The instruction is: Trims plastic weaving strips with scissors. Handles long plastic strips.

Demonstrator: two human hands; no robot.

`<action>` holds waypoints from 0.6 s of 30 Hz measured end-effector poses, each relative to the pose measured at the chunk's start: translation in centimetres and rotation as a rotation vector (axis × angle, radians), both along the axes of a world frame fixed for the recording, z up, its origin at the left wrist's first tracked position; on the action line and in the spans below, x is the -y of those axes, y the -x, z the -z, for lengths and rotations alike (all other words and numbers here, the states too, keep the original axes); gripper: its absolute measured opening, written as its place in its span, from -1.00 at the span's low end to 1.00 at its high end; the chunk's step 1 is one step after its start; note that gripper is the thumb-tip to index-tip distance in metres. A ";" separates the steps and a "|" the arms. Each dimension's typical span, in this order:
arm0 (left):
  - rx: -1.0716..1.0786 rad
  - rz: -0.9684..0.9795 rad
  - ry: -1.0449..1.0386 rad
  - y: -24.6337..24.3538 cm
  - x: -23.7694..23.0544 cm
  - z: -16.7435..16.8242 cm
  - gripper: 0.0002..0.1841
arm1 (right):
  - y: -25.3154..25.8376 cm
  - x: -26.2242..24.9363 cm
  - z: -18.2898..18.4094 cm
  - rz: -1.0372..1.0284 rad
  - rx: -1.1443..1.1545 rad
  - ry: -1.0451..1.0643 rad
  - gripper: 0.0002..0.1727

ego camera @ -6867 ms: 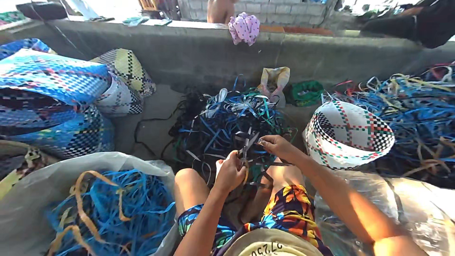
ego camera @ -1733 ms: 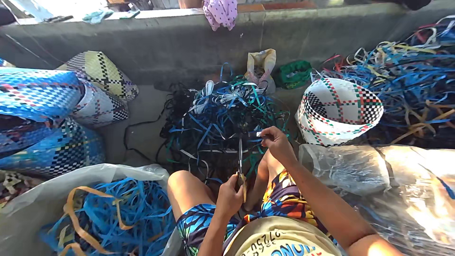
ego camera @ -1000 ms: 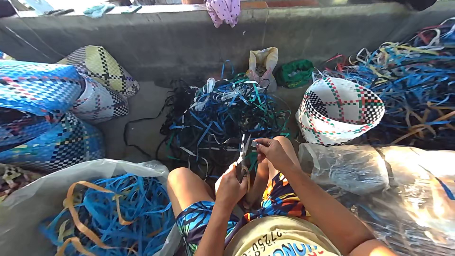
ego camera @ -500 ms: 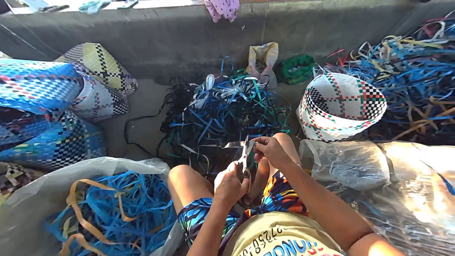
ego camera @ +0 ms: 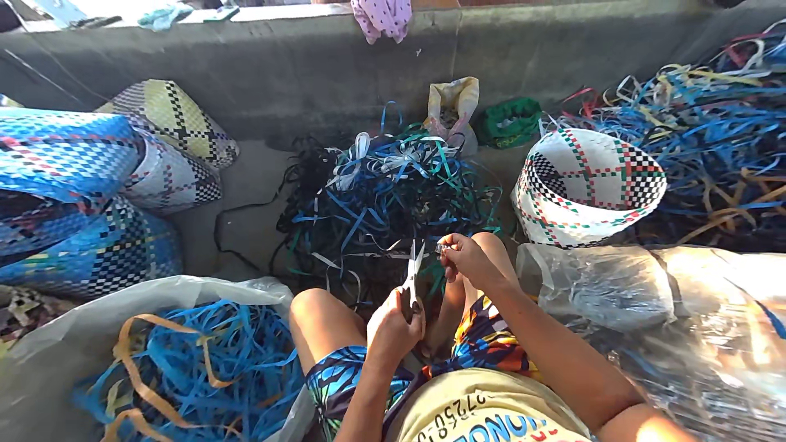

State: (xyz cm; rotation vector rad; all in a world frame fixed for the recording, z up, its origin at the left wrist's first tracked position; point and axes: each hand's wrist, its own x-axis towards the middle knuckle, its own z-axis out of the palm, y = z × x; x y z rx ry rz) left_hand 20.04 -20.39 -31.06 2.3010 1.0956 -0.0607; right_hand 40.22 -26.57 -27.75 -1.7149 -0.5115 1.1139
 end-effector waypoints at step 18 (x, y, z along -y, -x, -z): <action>-0.181 0.153 0.169 -2.2 0.6 -1.1 -0.47 | 0.1 0.0 2.0 -0.086 0.252 0.076 -0.63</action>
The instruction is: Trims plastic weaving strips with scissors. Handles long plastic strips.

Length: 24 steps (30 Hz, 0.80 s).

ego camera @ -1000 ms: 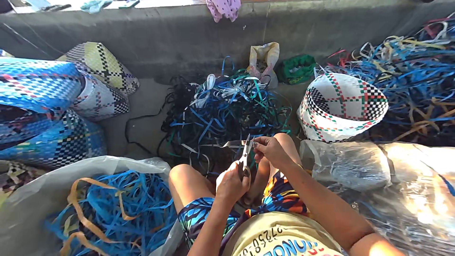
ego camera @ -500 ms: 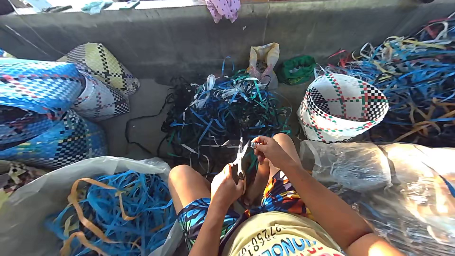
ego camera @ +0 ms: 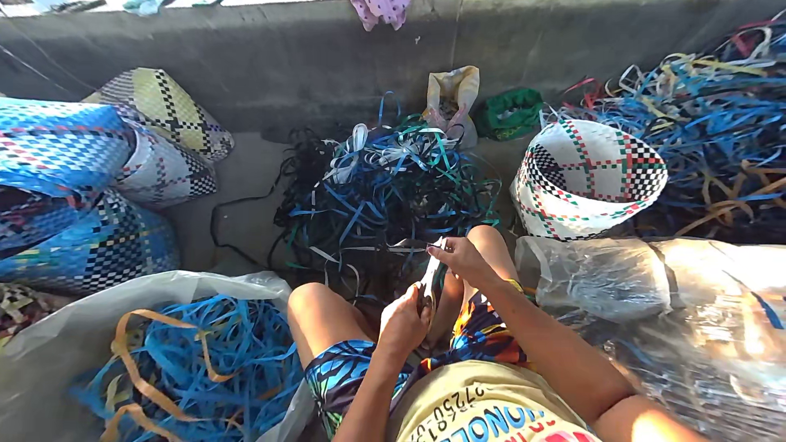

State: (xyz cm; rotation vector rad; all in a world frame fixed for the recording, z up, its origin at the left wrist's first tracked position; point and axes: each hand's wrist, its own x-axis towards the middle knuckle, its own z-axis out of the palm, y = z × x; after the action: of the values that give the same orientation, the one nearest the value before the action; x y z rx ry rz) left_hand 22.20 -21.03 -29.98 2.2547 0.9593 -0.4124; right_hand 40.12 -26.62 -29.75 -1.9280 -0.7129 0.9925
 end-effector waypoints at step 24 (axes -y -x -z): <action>0.358 0.045 0.259 -3.1 -0.6 1.4 -0.54 | -6.5 1.7 -2.2 0.156 -0.499 -0.323 -0.11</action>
State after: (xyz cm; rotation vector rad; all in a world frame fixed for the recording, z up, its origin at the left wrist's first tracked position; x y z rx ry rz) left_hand 25.34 -20.43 -31.35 2.0247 0.6326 -0.1339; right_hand 46.60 -28.36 -27.55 -1.3579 -0.3961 1.1229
